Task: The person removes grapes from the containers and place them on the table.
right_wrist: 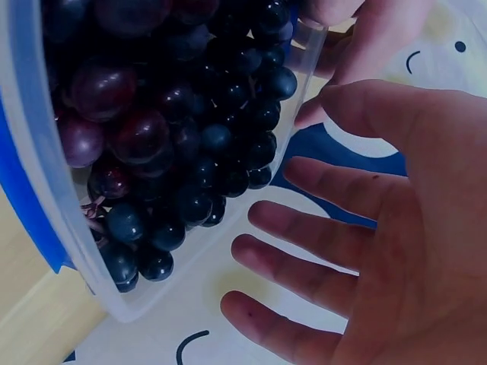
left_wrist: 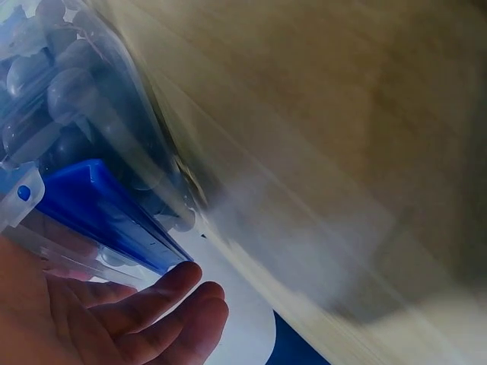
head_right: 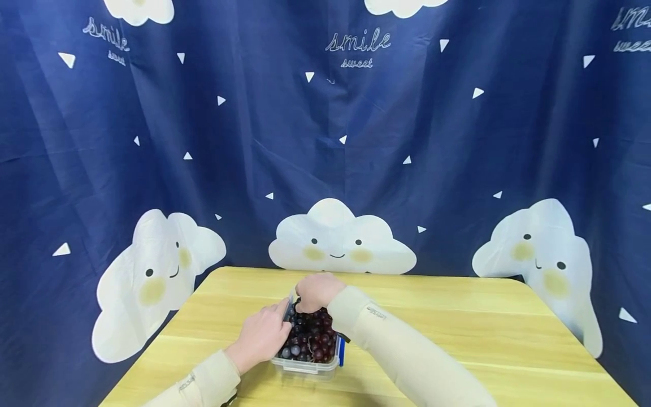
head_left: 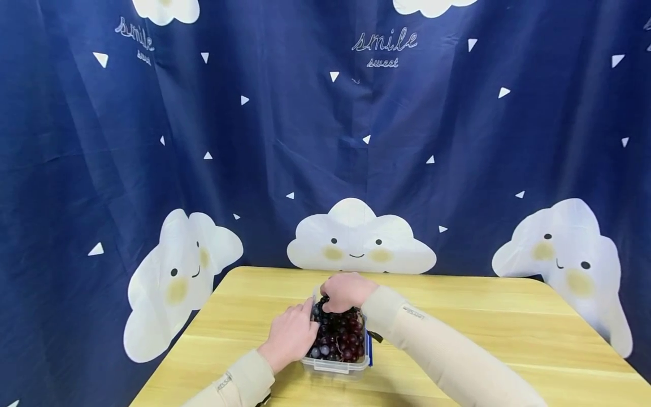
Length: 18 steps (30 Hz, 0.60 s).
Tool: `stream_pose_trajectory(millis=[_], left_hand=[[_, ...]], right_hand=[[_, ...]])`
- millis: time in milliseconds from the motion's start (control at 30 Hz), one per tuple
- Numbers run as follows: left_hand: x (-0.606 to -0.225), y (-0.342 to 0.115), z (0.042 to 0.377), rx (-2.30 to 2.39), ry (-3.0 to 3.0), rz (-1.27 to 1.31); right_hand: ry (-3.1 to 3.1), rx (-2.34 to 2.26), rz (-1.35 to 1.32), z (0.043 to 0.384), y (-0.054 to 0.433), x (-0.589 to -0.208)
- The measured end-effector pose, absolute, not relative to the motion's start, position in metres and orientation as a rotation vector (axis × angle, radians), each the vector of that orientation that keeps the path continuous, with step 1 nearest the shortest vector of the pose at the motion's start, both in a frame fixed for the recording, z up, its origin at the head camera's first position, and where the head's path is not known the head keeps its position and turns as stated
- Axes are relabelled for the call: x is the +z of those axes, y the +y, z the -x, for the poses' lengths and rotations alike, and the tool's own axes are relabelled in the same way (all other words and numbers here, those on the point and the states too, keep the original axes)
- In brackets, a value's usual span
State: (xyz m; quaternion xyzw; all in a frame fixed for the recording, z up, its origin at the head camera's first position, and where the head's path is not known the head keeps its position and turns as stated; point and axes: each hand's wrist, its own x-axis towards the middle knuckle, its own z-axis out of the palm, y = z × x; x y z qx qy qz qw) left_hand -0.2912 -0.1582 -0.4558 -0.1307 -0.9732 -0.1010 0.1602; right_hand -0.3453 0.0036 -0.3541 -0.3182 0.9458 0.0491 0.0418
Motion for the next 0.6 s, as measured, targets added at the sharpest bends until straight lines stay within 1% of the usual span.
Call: stream_pose_trajectory(millis=[233, 600], left_hand=[[-0.455, -0.159, 0.29, -0.298, -2.8, 0.36], [-0.453, -0.157, 0.29, -0.301, -2.811, 0.34]], right_hand=[[2.852, 0.175, 0.97, 0.35, -0.005, -0.354], [2.825, 0.187, 0.962, 0.367, -0.011, -0.363]])
